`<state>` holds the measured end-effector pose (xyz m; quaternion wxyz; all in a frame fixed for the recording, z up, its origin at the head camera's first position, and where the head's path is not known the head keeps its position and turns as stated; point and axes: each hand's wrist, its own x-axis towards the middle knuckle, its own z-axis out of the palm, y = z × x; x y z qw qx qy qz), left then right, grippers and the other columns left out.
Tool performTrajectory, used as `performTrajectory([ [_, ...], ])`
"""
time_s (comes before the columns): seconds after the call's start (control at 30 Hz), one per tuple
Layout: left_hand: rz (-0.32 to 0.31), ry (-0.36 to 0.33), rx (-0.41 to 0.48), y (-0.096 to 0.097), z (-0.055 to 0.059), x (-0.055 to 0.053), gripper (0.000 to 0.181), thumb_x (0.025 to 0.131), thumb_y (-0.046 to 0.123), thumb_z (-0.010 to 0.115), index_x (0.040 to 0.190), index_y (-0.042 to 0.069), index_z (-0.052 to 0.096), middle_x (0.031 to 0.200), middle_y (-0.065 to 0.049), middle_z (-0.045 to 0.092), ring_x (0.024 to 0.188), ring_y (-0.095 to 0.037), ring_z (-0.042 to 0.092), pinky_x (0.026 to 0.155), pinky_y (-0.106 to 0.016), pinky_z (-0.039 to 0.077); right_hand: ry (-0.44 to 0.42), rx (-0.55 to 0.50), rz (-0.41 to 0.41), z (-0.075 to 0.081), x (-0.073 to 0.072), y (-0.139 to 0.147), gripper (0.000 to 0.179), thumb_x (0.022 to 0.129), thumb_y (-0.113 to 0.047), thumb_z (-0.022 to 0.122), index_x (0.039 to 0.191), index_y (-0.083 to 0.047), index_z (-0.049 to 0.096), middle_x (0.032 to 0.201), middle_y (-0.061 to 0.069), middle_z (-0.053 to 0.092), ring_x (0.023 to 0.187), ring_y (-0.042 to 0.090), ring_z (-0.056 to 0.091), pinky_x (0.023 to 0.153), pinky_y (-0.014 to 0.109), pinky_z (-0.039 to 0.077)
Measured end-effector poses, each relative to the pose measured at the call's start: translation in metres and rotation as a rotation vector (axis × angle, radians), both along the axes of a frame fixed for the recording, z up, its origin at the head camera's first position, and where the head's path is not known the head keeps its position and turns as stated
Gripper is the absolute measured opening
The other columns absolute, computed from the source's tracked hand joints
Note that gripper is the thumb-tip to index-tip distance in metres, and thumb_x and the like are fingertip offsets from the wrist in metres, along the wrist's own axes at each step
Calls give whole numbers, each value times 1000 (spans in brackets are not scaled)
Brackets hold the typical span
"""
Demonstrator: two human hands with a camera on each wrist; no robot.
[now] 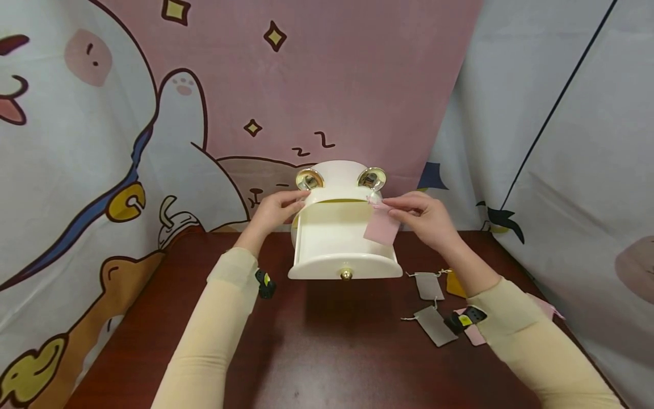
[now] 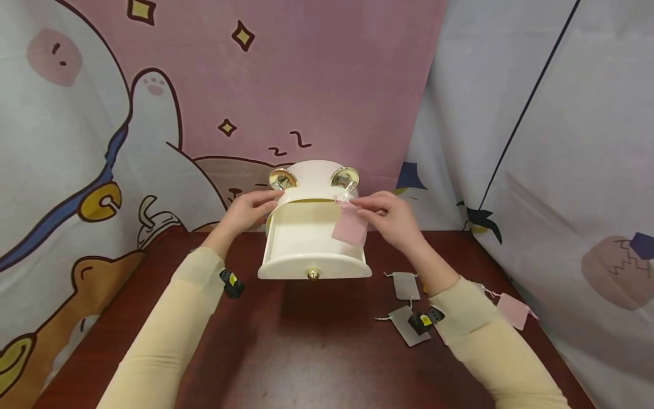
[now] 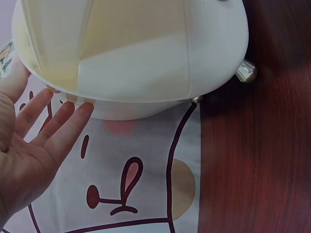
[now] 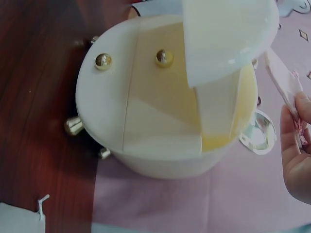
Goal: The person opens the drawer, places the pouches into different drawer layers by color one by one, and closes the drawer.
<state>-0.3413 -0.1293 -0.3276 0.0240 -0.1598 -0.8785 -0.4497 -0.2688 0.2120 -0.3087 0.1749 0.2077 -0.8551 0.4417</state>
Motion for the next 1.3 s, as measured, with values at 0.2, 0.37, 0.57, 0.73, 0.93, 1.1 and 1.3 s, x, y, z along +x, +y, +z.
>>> performTrajectory([
  [0.2, -5, 8, -1, 0, 0, 0, 38, 99, 31, 64, 136, 26, 63, 140, -4, 56, 119, -22, 58, 92, -39, 55, 30, 15, 51, 4, -6, -23, 24, 89, -10, 76, 112, -9, 77, 100, 7, 68, 85, 16, 51, 65, 18, 45],
  [0.37, -5, 9, -4, 0, 0, -1, 38, 98, 32, 64, 136, 26, 64, 139, -4, 57, 118, -22, 58, 92, -40, 55, 36, 30, 75, 6, -8, -41, 23, 88, -8, 76, 111, -10, 78, 101, 5, 67, 86, 15, 53, 68, 18, 46],
  [0.57, -3, 15, -8, -1, -1, -1, 38, 98, 31, 65, 135, 25, 64, 138, -5, 58, 117, -22, 59, 92, -40, 54, 65, 60, 113, 6, -10, -57, 21, 88, -5, 75, 108, -9, 79, 96, 5, 67, 83, 16, 54, 66, 18, 47],
  [0.73, -11, 16, 14, -1, -2, -2, 37, 99, 29, 64, 135, 24, 65, 137, -5, 59, 112, -21, 62, 86, -36, 57, 86, 77, 145, 6, -13, -69, 19, 88, -4, 75, 106, -9, 79, 95, 4, 70, 80, 16, 55, 65, 20, 46],
  [0.93, -14, 14, 25, 0, -2, -2, 37, 98, 28, 65, 134, 22, 65, 136, -6, 59, 111, -22, 63, 84, -36, 58, 116, 48, 199, 4, -18, -79, 18, 86, -2, 76, 103, -7, 80, 92, 5, 71, 79, 16, 56, 64, 21, 46],
  [1.1, -16, 0, 32, 0, -1, -2, 37, 99, 28, 64, 135, 22, 65, 136, -7, 59, 110, -23, 63, 84, -37, 59, 118, 55, 221, 4, -19, -84, 18, 87, -2, 76, 104, -7, 80, 91, 5, 71, 78, 17, 55, 62, 24, 44],
  [1.3, -23, 13, 33, 0, -2, -2, 37, 98, 26, 65, 135, 21, 65, 135, -7, 60, 109, -23, 63, 84, -38, 58, 113, 93, 206, 8, -17, -84, 21, 90, -5, 73, 111, -7, 78, 104, 6, 73, 95, 20, 62, 76, 32, 51],
])
